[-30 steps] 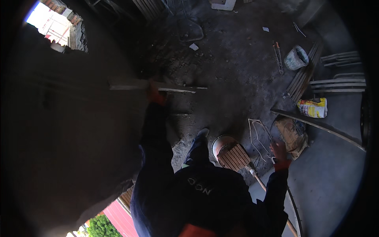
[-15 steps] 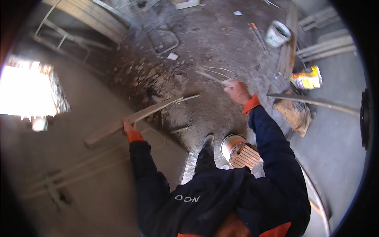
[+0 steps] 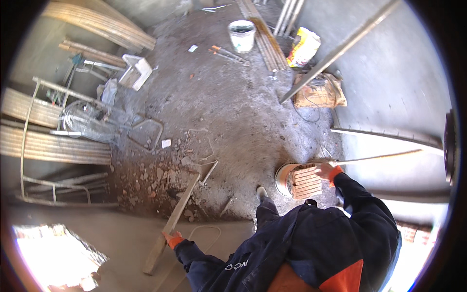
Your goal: The person applies plaster to a wall with a trowel, using a long level to check the flatness of the surface. They then scoop more wet plaster from a bucket onto a small board and continue smoothing the wall.
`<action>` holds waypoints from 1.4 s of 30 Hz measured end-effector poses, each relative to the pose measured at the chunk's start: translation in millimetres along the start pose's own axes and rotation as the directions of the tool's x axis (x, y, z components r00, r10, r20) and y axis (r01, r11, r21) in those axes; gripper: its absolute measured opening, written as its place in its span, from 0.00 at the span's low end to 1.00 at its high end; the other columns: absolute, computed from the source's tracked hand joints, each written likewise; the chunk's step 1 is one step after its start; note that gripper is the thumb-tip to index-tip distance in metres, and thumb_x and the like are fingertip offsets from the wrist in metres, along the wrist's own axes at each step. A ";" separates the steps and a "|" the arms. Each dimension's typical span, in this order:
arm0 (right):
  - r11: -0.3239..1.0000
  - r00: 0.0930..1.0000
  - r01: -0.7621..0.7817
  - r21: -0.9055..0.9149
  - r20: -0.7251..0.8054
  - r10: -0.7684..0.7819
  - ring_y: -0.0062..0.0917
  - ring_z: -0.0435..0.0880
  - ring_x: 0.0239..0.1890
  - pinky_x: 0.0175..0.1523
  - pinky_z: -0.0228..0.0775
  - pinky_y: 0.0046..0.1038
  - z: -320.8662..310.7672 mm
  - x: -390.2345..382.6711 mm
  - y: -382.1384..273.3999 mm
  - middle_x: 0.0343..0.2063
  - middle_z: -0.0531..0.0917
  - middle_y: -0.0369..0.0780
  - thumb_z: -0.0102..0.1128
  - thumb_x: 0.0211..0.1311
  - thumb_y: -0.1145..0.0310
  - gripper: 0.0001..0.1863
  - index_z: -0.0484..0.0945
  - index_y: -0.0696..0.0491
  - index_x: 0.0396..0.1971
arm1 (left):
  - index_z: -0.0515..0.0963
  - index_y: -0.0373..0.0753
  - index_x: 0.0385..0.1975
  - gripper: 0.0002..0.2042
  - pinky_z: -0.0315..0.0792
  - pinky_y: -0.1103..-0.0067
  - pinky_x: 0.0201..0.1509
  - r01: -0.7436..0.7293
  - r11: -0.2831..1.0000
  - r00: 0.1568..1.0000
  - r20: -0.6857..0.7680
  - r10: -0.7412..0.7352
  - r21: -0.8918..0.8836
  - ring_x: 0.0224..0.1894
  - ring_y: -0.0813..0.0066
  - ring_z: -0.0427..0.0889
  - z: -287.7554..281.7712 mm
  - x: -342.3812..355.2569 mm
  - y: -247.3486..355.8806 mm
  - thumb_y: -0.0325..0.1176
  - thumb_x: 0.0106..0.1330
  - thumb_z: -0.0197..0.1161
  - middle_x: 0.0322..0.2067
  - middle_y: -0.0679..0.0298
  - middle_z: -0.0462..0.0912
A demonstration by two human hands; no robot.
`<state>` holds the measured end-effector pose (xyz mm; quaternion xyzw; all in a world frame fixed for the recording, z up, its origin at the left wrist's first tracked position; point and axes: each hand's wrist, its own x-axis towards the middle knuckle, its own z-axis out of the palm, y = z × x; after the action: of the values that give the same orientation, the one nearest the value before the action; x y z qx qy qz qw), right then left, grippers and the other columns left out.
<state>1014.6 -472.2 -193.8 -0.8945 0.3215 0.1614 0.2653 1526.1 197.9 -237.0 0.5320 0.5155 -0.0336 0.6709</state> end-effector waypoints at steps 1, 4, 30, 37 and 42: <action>0.995 0.995 -0.102 -0.020 0.007 0.102 0.46 0.81 0.39 0.49 0.71 0.42 5.8 -22.2 21.2 0.33 0.83 0.49 0.55 0.54 0.55 0.17 0.83 0.50 0.36 | 0.60 0.49 0.61 0.38 0.71 0.65 0.48 -0.011 1.000 1.000 0.011 0.011 0.018 0.56 0.59 0.67 3.8 3.1 -6.0 0.59 0.54 0.65 0.58 0.60 0.63; 0.926 0.936 -0.333 0.178 -0.055 0.348 0.44 0.82 0.37 0.45 0.73 0.42 17.5 -99.1 33.3 0.30 0.84 0.49 0.62 0.51 0.58 0.14 0.84 0.49 0.34 | 0.57 0.43 0.64 0.39 0.72 0.67 0.49 -0.017 0.999 0.992 0.126 0.011 0.048 0.57 0.59 0.68 20.9 13.1 -37.4 0.58 0.58 0.61 0.62 0.57 0.60; -0.406 -0.025 0.634 0.658 0.542 0.840 0.22 0.79 0.20 0.23 0.72 0.27 556.4 -617.3 -95.0 0.22 0.81 0.36 0.60 0.54 0.67 0.05 0.78 0.52 0.29 | 0.70 0.36 0.25 0.20 0.59 0.80 0.10 -0.982 -0.146 0.048 0.589 -0.807 -0.119 0.08 0.76 0.69 -67.9 -615.2 -592.0 0.49 0.69 0.49 0.14 0.58 0.77; -0.438 -0.017 0.612 0.658 0.565 0.825 0.27 0.84 0.24 0.30 0.77 0.26 496.2 -683.8 -66.6 0.26 0.84 0.44 0.58 0.58 0.65 0.16 0.78 0.61 0.42 | 0.74 0.33 0.29 0.19 0.65 0.74 0.14 -0.847 -0.295 0.065 0.464 -0.883 -0.442 0.11 0.72 0.74 -165.0 -641.8 -672.7 0.46 0.69 0.48 0.17 0.56 0.81; -0.320 -0.086 0.573 0.755 0.443 0.892 0.26 0.84 0.25 0.30 0.77 0.26 479.6 -774.9 16.7 0.28 0.84 0.45 0.57 0.59 0.64 0.17 0.78 0.61 0.43 | 0.74 0.33 0.40 0.19 0.72 0.72 0.21 -0.731 -0.368 0.240 0.289 -0.927 -0.575 0.21 0.69 0.80 -201.4 -605.8 -724.9 0.46 0.65 0.55 0.28 0.53 0.82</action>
<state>372.5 173.6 -231.2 0.0892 0.7370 -0.5564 0.3732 681.2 -269.3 -269.0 -0.5672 0.6311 0.4757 0.2317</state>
